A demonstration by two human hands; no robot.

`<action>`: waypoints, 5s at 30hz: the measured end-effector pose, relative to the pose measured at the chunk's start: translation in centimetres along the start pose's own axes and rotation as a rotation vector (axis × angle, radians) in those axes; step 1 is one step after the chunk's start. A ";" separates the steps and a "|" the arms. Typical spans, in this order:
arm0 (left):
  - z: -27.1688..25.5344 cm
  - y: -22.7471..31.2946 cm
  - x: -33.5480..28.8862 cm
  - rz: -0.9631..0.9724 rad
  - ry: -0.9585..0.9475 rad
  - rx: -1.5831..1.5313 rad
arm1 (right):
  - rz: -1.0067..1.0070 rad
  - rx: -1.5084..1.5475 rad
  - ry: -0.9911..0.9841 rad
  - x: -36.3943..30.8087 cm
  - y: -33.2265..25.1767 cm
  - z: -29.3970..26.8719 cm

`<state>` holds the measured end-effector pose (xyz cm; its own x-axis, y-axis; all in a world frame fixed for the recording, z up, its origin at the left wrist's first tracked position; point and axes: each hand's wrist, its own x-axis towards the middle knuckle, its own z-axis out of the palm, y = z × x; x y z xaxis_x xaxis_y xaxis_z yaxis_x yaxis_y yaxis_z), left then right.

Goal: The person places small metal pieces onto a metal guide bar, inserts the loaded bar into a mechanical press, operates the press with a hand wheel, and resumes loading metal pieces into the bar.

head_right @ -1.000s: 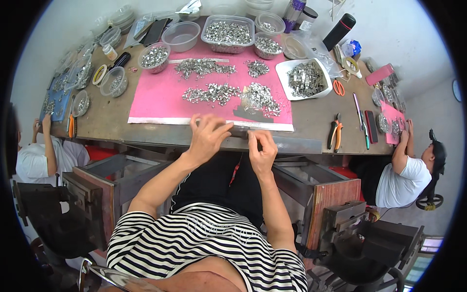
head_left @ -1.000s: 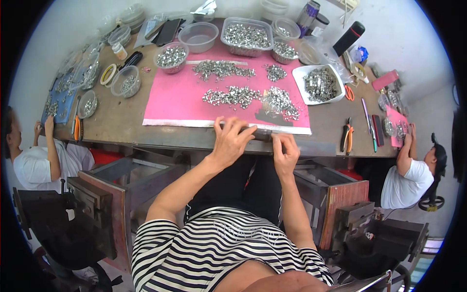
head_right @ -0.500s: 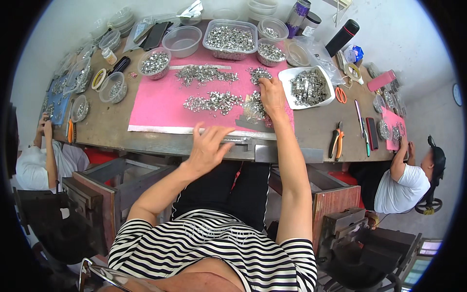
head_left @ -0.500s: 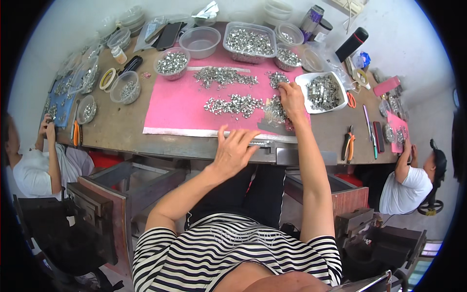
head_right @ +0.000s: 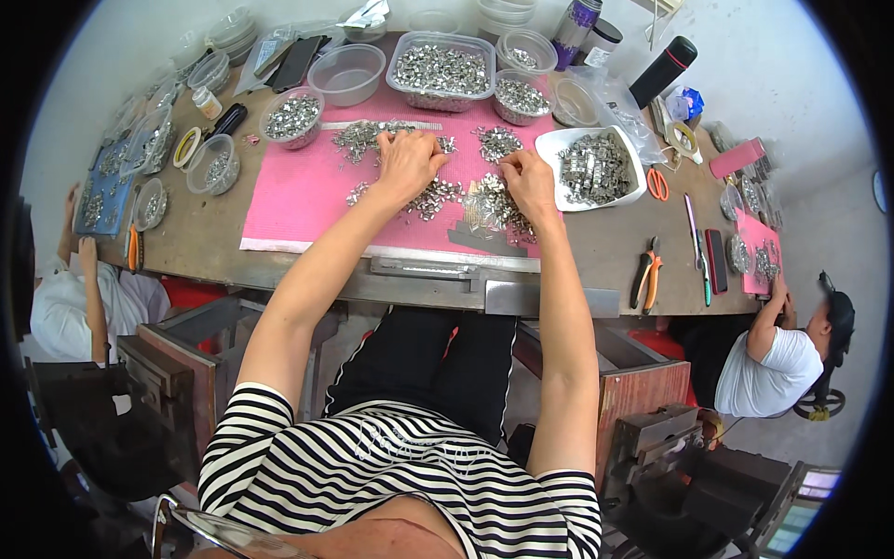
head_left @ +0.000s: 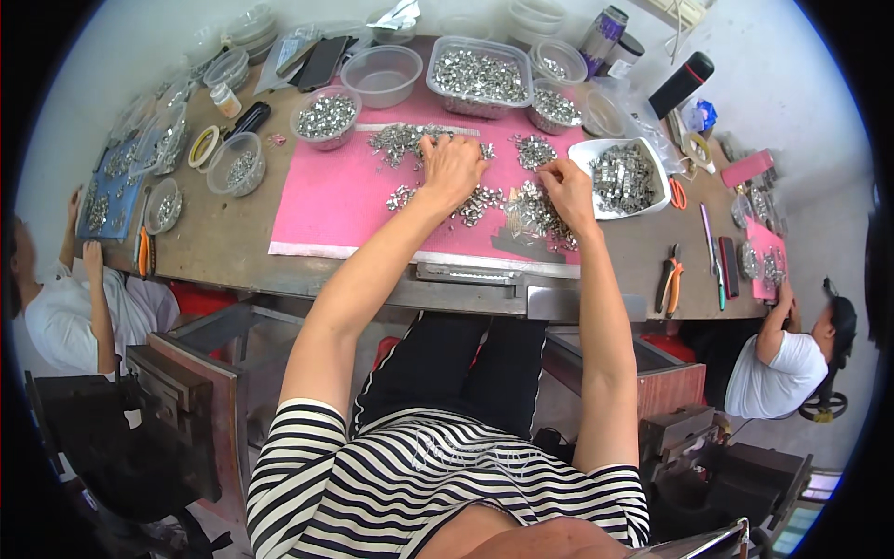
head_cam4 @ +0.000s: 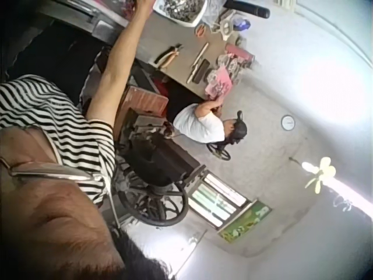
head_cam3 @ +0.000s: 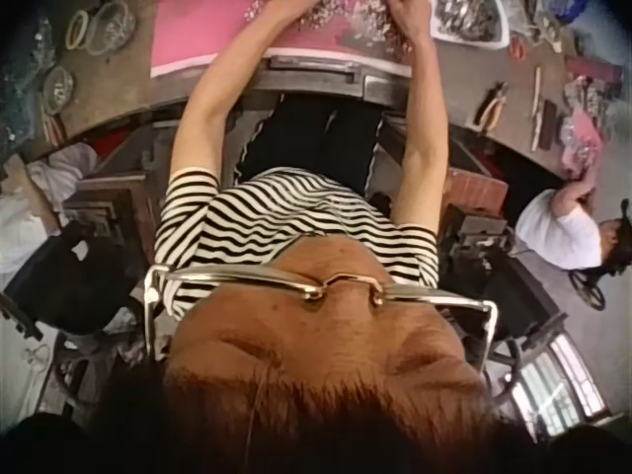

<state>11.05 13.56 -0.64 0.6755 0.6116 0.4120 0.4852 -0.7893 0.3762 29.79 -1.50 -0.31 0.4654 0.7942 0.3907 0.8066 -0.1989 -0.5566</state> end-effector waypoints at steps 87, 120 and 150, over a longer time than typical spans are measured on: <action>-5.2 7.3 -16.1 0.162 0.136 -0.363 | -0.164 0.113 0.068 -15.2 -11.2 -2.2; -5.4 7.6 -16.6 0.150 0.128 -0.346 | -0.380 -0.186 0.169 -17.5 -10.7 -1.1; 0.6 -0.3 0.1 0.193 0.163 0.119 | -0.241 -0.175 0.087 2.3 -4.7 6.2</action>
<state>11.32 13.82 -1.16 0.6680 0.4421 0.5986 0.4244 -0.8871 0.1816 24.77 4.85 -1.32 0.2762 0.7797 0.5619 0.9447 -0.1126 -0.3081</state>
